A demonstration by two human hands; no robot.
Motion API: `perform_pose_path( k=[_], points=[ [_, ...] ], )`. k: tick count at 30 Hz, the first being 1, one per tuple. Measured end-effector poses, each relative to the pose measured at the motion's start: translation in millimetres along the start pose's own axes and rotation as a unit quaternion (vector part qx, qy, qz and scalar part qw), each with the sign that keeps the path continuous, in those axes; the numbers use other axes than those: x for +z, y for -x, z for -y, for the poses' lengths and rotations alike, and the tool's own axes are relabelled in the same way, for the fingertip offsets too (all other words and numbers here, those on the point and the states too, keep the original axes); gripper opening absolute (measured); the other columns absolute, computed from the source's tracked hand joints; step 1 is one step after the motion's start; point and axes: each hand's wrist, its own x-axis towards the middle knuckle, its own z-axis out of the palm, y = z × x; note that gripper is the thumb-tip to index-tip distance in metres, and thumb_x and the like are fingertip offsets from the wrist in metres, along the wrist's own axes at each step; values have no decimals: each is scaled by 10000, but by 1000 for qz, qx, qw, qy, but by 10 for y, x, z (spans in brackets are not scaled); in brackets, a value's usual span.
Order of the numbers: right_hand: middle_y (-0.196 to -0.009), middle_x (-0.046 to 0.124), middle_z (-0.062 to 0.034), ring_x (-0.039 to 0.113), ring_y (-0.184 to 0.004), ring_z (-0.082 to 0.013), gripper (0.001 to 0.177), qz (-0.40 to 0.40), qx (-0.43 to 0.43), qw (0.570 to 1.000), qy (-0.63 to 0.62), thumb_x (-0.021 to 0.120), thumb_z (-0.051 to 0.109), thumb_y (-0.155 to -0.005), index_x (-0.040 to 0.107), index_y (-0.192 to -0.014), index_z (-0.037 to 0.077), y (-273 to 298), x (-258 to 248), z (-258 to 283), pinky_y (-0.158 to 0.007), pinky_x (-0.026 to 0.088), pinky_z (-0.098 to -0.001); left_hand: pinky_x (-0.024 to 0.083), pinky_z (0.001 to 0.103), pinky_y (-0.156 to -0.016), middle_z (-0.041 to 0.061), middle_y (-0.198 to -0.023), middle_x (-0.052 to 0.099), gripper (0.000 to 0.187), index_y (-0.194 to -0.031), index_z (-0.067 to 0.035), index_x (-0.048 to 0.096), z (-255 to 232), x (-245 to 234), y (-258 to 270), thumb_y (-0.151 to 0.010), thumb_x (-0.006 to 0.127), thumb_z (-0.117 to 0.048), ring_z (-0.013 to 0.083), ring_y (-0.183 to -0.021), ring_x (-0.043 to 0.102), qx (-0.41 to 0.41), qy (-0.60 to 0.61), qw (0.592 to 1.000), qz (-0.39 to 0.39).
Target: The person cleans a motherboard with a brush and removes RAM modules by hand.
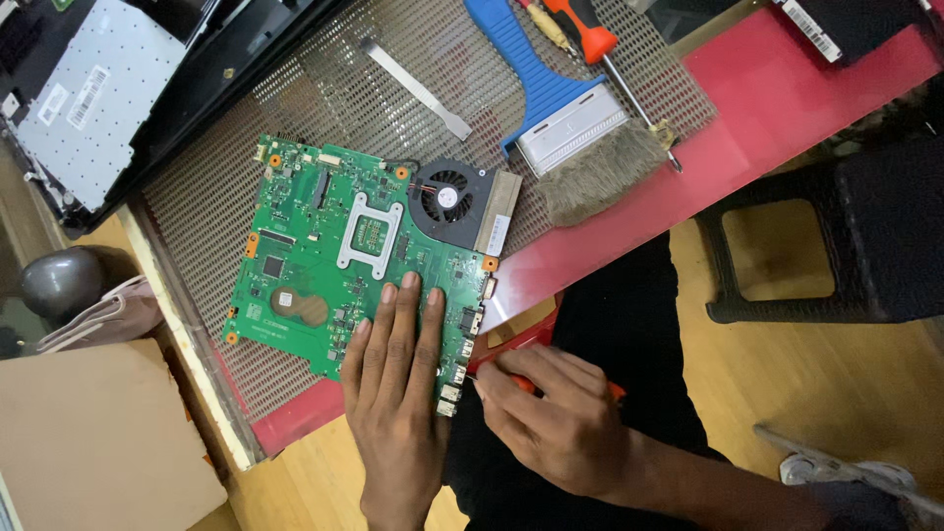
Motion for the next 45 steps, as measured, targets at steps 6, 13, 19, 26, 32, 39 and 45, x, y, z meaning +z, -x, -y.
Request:
perform_pose_path(
  k=[6,13,19,26,32,39,45],
  points=[
    [-824,629,-91,575,-630,-219,63,-46,-9,999,12,646,10,-951,644,-887,11,2,41,2,-624,510,-351,340,425,-1213,138,-1591,489,612,-1504,-67,514,-12,5,-6,-942,316,73,285,-1502,461,-3,-3,1000,-16],
    [-894,667,-125,672,-701,-242,29,-66,-3,997,-24,689,21,-929,674,-905,11,31,99,-66,-705,583,-346,313,424,-1229,140,-1611,463,612,-1521,-64,488,-15,-13,-12,-944,302,18,278,-1527,421,-6,17,1000,-6],
    [-864,671,-119,657,-687,-243,53,-59,7,997,-40,650,45,-942,674,-916,6,38,136,-108,-673,565,-341,305,423,-1233,141,-1607,470,632,-1515,-65,498,-2,-7,-18,-904,344,-16,276,-1523,427,-8,25,1000,-6],
    [-806,649,-111,617,-625,-217,99,-61,5,997,-42,641,54,-936,657,-852,4,-3,145,-73,-608,542,-320,298,424,-1234,135,-1608,469,524,-1522,-75,488,-14,-3,-14,-1022,334,-117,278,-1525,424,-13,23,1000,-3],
    [-853,673,-117,647,-676,-236,77,-58,8,998,-34,645,62,-944,670,-891,13,21,153,-113,-652,554,-341,296,436,-1239,138,-1616,461,680,-1526,-71,479,-4,3,-7,-856,380,-11,284,-1530,419,-11,24,1000,3],
    [-848,649,-88,593,-601,-220,61,-65,11,997,-36,670,82,-925,638,-880,57,71,179,-109,-605,516,-334,281,431,-1248,132,-1631,439,715,-1539,-75,465,-4,8,-6,-830,392,-21,282,-1543,400,-12,21,1000,9],
    [-811,614,-101,605,-649,-223,132,-63,-3,997,-34,617,76,-955,620,-835,21,33,174,-105,-619,540,-349,290,410,-1234,132,-1612,467,589,-1520,-78,499,-12,13,-16,-957,327,-94,274,-1526,423,-12,15,1000,-4]
  ],
)
